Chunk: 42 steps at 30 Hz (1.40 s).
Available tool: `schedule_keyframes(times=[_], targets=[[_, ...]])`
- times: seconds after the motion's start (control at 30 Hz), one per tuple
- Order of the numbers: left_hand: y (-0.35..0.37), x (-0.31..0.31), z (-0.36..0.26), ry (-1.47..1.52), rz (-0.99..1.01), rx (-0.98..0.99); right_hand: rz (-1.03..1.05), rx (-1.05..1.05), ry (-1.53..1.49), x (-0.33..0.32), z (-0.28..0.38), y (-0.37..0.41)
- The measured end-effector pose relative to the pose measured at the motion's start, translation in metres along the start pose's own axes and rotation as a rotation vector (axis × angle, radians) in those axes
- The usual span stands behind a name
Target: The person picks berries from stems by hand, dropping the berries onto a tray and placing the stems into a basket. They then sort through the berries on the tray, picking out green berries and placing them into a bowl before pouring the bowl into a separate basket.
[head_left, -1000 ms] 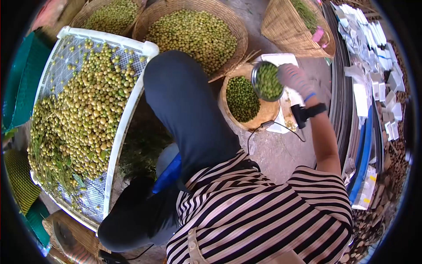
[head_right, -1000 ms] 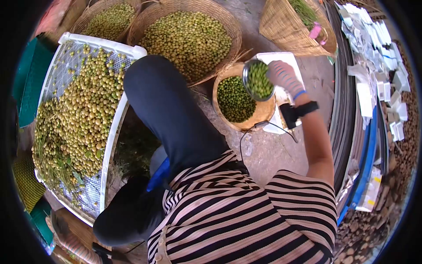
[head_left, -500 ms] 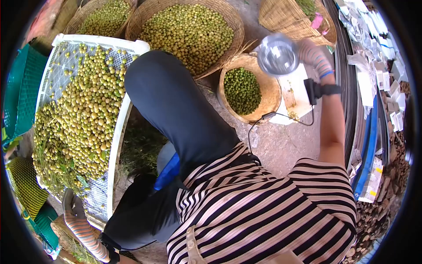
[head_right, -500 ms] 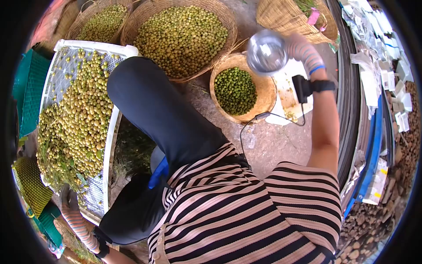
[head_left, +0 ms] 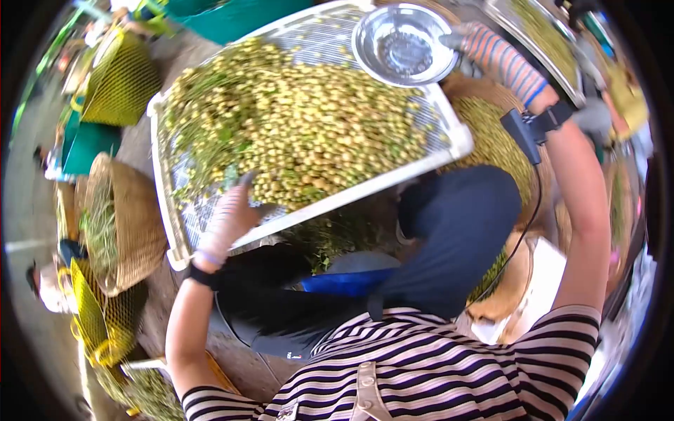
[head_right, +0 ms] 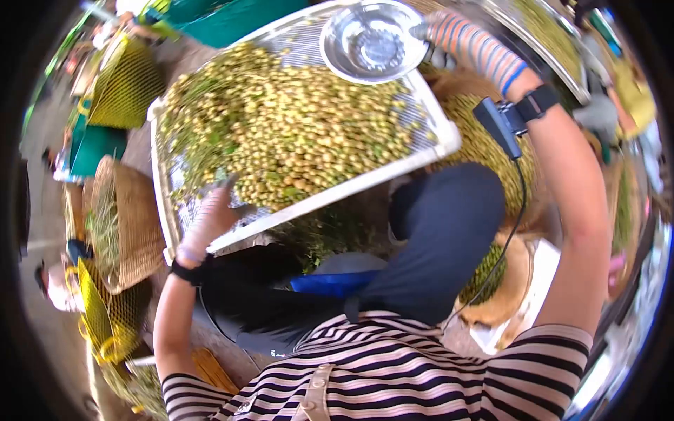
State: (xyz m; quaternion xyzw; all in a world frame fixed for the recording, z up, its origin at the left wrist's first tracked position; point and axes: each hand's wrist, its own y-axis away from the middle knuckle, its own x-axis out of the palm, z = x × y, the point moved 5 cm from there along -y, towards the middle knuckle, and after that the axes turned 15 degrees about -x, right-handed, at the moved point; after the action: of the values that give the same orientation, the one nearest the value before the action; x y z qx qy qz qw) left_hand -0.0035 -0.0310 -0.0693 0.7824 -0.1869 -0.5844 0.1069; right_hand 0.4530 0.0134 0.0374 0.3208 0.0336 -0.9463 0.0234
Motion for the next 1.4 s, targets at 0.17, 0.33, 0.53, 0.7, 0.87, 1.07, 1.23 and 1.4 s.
schedule_keyframes(times=[0.17, 0.33, 0.53, 0.7, 0.87, 1.07, 1.23, 1.4], targets=[[-0.005, 0.037, -0.043, -0.151, -0.073, -0.151, -0.021, 0.038, -0.267, 0.068, -0.003, -0.057], [-0.051, 0.050, -0.075, -0.212, -0.031, -0.201, -0.069, 0.023, -0.474, 0.079, -0.049, -0.069], [-0.129, 0.034, -0.110, -0.309, -0.066, -0.217, -0.120, 0.171, -0.680, 0.092, -0.120, -0.065], [-0.188, 0.022, -0.141, -0.129, -0.199, -0.223, -0.135, 0.229, -0.611, 0.097, -0.100, -0.061], [-0.179, 0.007, -0.154, -0.156, -0.111, -0.157, -0.055, 0.239, -0.561, 0.109, -0.092, -0.058], [-0.090, -0.060, -0.058, -0.259, -0.429, -0.120, 0.231, 0.355, 0.058, 0.127, -0.055, -0.064], [-0.057, -0.070, 0.060, -0.398, -0.352, -0.455, 0.171, -0.060, 0.980, 0.122, 0.018, -0.094], [-0.062, -0.022, 0.062, -0.392, -0.303, -0.347, 0.273, -0.482, 0.572, 0.212, 0.115, -0.083]])
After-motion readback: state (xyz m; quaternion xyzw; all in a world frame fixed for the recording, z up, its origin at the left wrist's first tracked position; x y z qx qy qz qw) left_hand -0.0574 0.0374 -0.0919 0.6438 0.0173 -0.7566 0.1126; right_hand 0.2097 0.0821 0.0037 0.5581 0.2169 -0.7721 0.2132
